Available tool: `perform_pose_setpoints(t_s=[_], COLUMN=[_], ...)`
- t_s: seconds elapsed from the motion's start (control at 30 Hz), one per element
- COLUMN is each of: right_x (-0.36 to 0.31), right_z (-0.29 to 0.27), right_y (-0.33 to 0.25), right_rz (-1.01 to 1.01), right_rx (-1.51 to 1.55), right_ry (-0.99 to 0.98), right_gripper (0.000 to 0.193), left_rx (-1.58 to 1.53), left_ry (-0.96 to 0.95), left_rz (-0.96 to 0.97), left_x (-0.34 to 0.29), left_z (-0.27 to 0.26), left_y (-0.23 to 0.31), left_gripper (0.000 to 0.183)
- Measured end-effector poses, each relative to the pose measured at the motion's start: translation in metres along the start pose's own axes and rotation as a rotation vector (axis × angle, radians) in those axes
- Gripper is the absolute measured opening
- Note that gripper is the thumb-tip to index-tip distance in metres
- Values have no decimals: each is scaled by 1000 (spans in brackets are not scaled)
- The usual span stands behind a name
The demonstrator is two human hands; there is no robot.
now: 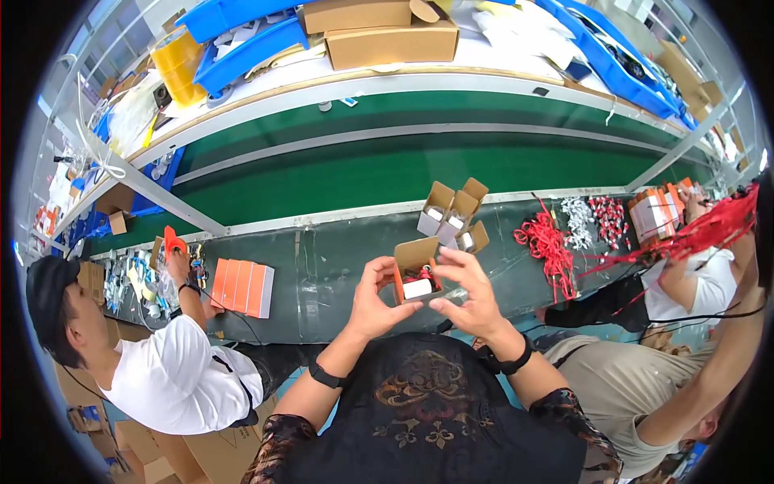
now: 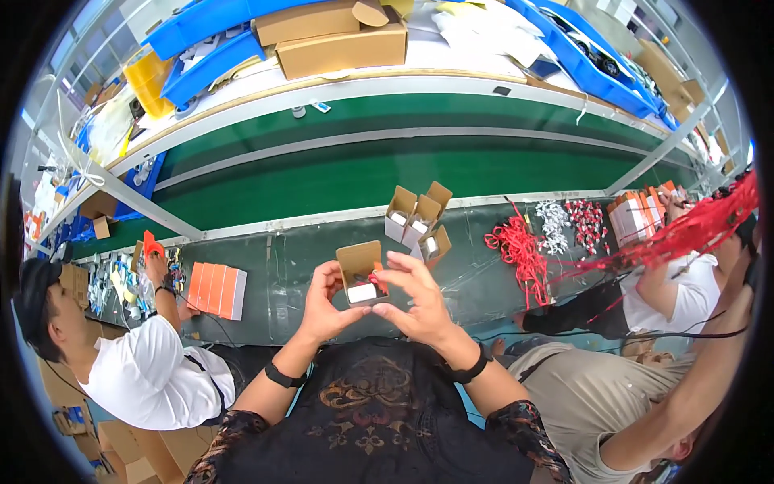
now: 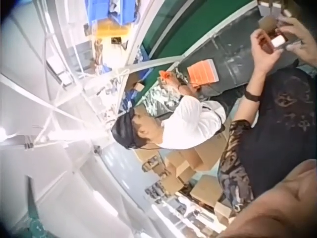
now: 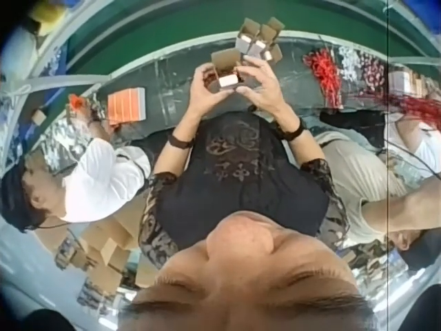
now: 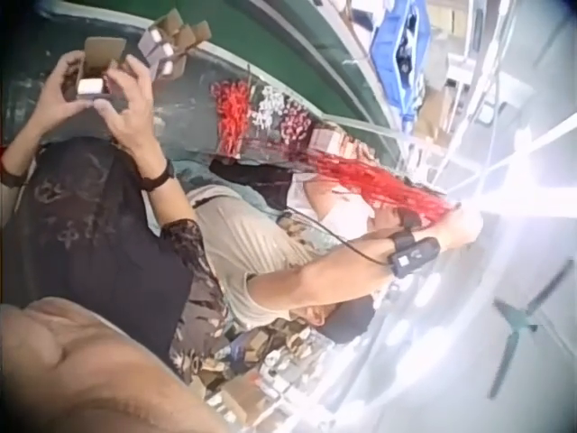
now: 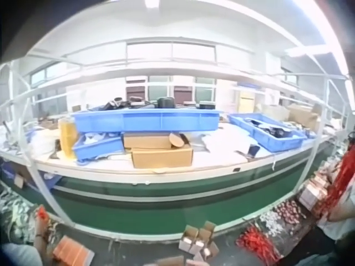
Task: The person packs a box with a white insert and a red lanyard, then untangles another lanyard to attach a white plastic clip to it.
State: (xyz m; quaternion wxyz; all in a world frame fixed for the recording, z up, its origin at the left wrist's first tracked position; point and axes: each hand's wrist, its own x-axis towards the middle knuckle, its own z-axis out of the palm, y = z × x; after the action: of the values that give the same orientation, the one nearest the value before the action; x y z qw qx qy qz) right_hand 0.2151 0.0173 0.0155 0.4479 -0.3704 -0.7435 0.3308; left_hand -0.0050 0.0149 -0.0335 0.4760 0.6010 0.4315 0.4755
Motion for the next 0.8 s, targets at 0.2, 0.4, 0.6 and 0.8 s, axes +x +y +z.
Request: perform_pose_setpoints(t_s=[0.2,0.4,0.6,0.8], right_x=[12,32,63,40], right_z=[11,-5,-26,-39], right_y=[13,-31,-47,6], right_rz=[-46,-409,-77,360], right_rx=[361,-335,-456,-82], right_ry=[-10,331,-177,-6], right_gripper=[55,51,35,24], left_rx=[-151,6,-83,-919], left_ry=[-5,-130,-267,-375], left_rz=[265,18,-205,-410], left_x=[-1,15,35,-3], left_z=[4,-22,-35,-35], left_y=[16,51,40,-9], left_gripper=[95,100,93,116])
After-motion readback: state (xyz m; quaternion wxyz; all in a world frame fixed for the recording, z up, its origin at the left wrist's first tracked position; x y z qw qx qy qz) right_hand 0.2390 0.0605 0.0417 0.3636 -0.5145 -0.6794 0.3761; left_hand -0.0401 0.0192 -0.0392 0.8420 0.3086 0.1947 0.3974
